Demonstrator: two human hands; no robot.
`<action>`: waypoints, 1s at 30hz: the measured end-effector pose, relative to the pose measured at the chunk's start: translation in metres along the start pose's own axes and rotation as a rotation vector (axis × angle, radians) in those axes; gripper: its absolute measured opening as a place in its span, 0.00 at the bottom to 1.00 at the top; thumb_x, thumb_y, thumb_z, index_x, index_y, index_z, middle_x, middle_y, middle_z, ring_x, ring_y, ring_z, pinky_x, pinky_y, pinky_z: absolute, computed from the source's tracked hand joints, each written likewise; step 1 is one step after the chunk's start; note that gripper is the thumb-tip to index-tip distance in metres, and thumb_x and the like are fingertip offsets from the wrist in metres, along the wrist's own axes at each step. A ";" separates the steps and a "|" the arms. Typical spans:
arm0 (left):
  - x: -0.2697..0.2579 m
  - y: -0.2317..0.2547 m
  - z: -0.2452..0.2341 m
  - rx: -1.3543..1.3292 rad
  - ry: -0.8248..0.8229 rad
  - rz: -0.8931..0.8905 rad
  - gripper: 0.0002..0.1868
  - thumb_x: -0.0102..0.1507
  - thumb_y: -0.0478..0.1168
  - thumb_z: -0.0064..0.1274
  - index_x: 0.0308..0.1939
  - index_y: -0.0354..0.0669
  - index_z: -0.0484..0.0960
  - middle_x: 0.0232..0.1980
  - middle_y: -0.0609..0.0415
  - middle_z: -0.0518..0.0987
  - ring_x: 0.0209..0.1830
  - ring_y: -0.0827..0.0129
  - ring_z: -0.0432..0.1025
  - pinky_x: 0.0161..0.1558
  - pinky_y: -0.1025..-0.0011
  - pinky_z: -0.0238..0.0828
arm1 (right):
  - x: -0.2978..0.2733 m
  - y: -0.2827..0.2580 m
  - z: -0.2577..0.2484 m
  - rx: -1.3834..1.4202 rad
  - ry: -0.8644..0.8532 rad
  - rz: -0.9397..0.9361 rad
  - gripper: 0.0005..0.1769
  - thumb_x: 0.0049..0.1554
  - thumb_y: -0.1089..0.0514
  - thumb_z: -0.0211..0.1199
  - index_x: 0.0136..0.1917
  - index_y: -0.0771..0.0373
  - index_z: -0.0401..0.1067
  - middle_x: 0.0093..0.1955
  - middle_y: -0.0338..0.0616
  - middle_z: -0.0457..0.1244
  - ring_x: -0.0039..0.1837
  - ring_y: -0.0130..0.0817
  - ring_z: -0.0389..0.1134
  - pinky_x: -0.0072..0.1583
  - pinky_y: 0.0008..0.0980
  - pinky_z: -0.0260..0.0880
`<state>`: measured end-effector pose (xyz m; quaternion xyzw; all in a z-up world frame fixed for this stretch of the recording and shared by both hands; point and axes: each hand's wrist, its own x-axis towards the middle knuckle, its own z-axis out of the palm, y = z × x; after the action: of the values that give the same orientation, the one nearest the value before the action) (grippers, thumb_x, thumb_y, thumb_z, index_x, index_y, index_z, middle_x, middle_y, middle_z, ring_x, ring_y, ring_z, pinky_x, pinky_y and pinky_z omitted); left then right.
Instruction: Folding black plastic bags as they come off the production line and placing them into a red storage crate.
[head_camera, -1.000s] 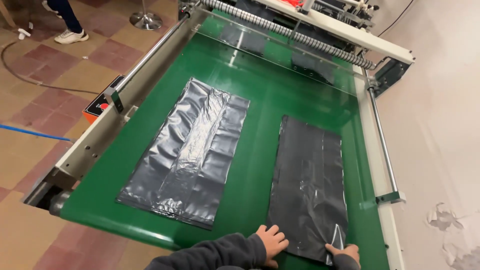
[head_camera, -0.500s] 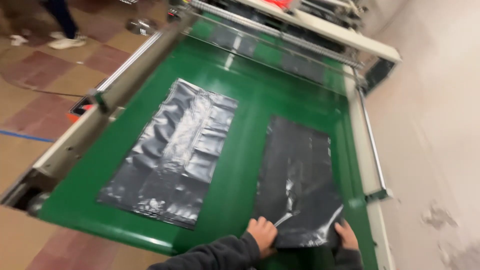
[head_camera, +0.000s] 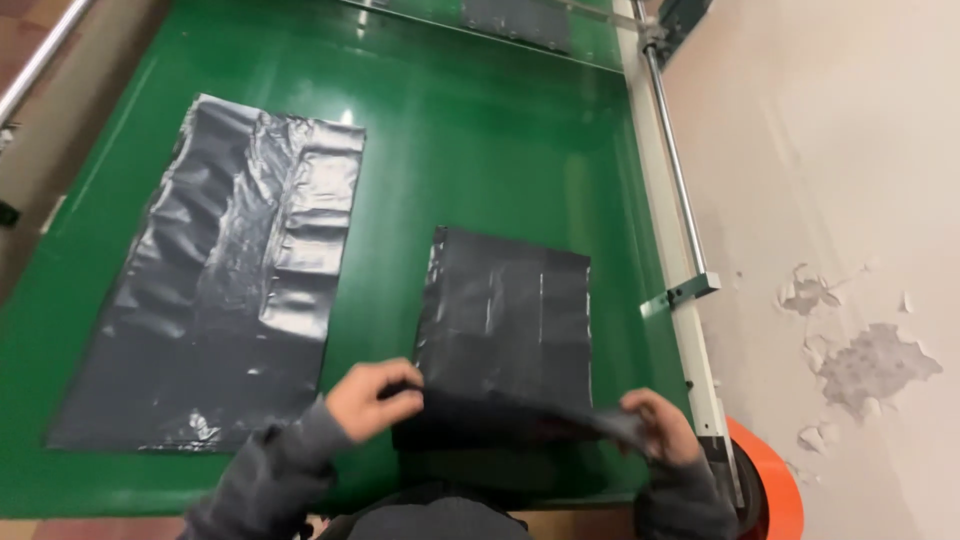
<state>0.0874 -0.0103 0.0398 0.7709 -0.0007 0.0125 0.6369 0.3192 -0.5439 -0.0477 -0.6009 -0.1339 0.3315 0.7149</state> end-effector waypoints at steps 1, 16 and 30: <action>0.027 -0.017 -0.002 -0.002 -0.008 0.003 0.11 0.60 0.41 0.61 0.42 0.39 0.83 0.31 0.52 0.81 0.31 0.73 0.74 0.36 0.70 0.73 | 0.027 -0.005 0.008 0.000 0.008 -0.002 0.26 0.67 0.44 0.52 0.61 0.71 0.71 0.52 0.54 0.66 0.38 0.35 0.66 0.38 0.30 0.65; 0.280 -0.144 -0.001 0.591 0.398 -0.200 0.21 0.64 0.52 0.57 0.54 0.43 0.78 0.46 0.42 0.83 0.48 0.43 0.76 0.48 0.52 0.72 | 0.299 -0.004 0.016 -1.172 0.584 -0.185 0.38 0.49 0.37 0.76 0.61 0.63 0.70 0.57 0.52 0.65 0.51 0.43 0.70 0.54 0.38 0.74; 0.211 -0.177 0.062 -0.978 0.042 -0.549 0.53 0.61 0.79 0.18 0.72 0.42 0.63 0.72 0.51 0.73 0.69 0.63 0.69 0.66 0.57 0.61 | 0.242 -0.086 0.127 -1.327 0.364 -0.758 0.13 0.40 0.63 0.69 0.41 0.58 0.73 0.51 0.45 0.66 0.57 0.49 0.65 0.58 0.44 0.63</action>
<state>0.3027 -0.0347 -0.1412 0.3571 0.2067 -0.1403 0.9000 0.4509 -0.2973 0.0146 -0.8606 -0.3805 -0.1879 0.2818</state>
